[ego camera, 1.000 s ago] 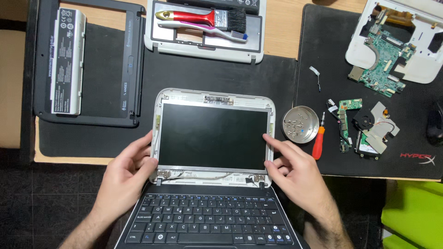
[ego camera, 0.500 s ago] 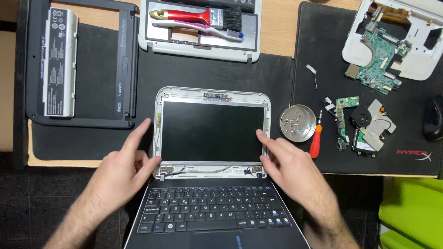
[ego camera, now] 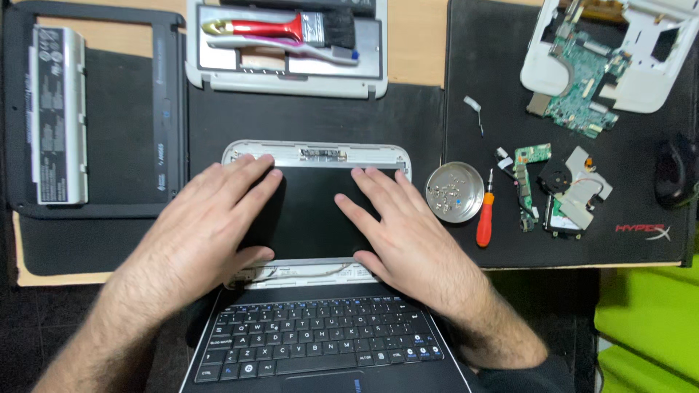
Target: The person assembles a laptop by placing a metal shield over the motherboard, connecting the keyboard ribbon cable, and securing the keyboard. They then attach the LCD screen, connect the display cable, and fasten the screen bezel with screws.
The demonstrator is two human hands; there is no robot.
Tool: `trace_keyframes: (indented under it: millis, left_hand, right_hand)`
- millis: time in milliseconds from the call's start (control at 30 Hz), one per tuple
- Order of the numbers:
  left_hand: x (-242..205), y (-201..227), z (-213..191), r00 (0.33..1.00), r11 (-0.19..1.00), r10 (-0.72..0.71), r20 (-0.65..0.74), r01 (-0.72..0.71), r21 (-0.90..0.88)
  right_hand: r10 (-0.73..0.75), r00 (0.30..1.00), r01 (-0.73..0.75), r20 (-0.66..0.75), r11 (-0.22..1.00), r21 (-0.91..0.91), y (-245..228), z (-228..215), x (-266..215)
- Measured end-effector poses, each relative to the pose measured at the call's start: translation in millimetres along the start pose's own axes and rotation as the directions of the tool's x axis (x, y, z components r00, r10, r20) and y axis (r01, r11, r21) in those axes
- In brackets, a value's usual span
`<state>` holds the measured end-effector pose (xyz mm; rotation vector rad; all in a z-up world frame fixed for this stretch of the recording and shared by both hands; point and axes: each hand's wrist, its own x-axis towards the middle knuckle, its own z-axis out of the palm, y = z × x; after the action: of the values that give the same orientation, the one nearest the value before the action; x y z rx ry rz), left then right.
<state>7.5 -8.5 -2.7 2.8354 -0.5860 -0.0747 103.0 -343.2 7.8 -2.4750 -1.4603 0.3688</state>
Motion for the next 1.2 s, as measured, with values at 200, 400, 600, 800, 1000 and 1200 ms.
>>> trace_keyframes:
  millis: [200,400,600,800,1000,1200]
  left_hand:
    - [-1,-1,-1,1.0,1.0,0.015,0.012,-0.016,0.017]
    - [-1,3,-6,1.0,0.999,0.005,0.023,-0.004,-0.034]
    - [-2,6,-7,1.0,0.999,0.003,0.021,-0.002,-0.043]
    - [-2,6,-9,0.997,0.983,-0.029,0.065,0.041,-0.179]
    - [-2,-2,-9,0.988,0.926,-0.059,0.143,0.107,-0.361]
    - [-14,-4,25,0.998,0.867,-0.064,0.012,0.061,-0.494]
  right_hand:
    - [0.003,1.0,-0.003,-0.006,1.0,-0.019,-2,-9,4]
    - [0.052,0.998,-0.054,-0.029,0.995,-0.078,-3,-7,8]
    - [0.04,0.998,-0.044,-0.041,0.995,-0.092,-2,-8,14]
    - [0.028,1.0,-0.028,-0.001,1.0,-0.001,0,-9,5]
    - [0.348,0.845,-0.291,-0.407,0.936,0.196,1,-11,-67]
    - [0.703,0.565,-0.663,-0.432,0.699,0.268,55,15,-126]
